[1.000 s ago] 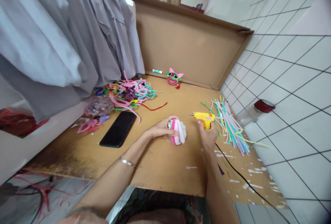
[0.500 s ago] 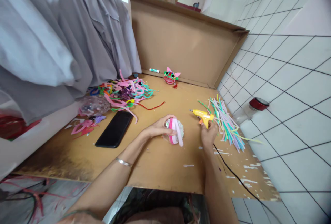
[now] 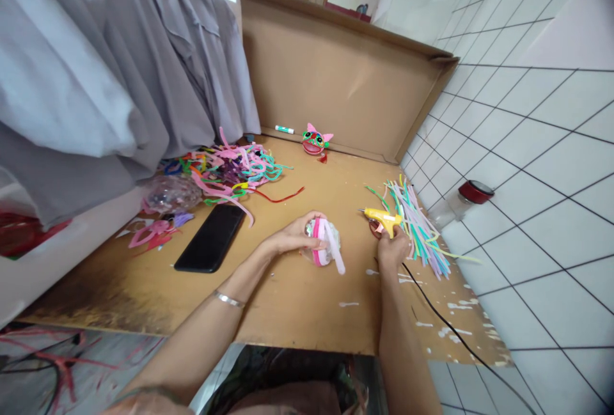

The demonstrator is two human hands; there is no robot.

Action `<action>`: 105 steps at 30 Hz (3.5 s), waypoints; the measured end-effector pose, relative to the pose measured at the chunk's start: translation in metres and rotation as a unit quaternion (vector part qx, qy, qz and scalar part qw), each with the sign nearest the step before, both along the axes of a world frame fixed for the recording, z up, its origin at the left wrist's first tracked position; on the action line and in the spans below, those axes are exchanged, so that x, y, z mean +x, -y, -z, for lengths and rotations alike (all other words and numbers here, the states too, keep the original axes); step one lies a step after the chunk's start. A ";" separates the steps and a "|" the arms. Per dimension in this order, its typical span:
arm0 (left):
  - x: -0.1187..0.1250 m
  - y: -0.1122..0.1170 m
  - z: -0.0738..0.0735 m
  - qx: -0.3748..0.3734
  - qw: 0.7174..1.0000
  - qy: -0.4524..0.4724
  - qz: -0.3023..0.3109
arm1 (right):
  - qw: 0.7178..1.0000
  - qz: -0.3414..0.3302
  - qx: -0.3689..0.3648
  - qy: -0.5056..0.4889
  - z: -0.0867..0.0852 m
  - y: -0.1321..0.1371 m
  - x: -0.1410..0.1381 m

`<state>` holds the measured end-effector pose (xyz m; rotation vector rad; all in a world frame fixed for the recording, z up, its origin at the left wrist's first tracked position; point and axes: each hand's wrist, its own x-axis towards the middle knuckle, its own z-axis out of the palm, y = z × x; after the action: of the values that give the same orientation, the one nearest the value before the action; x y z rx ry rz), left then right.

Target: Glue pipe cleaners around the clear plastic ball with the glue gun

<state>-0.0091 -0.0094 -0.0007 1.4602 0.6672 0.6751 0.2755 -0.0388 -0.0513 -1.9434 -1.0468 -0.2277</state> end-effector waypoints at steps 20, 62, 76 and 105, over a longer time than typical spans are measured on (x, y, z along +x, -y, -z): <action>0.000 -0.001 0.004 0.017 1.000 0.019 -0.002 | 0.999 0.040 0.009 -0.019 0.005 -0.005 0.009; 0.002 -0.002 0.006 0.002 1.000 0.022 -0.002 | 0.993 0.062 -0.097 0.017 -0.002 0.001 -0.001; 0.002 -0.003 0.009 -0.007 1.000 0.024 0.005 | 0.990 0.067 -0.121 0.034 -0.013 0.005 -0.013; 0.001 0.003 -0.005 0.030 1.000 -0.007 -0.003 | 0.891 -0.393 0.222 0.053 -0.046 0.027 -0.104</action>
<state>-0.0079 -0.0124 0.0047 1.5206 0.6662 0.6955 0.1717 -0.0654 -0.0057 -1.0003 -1.6043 -0.0982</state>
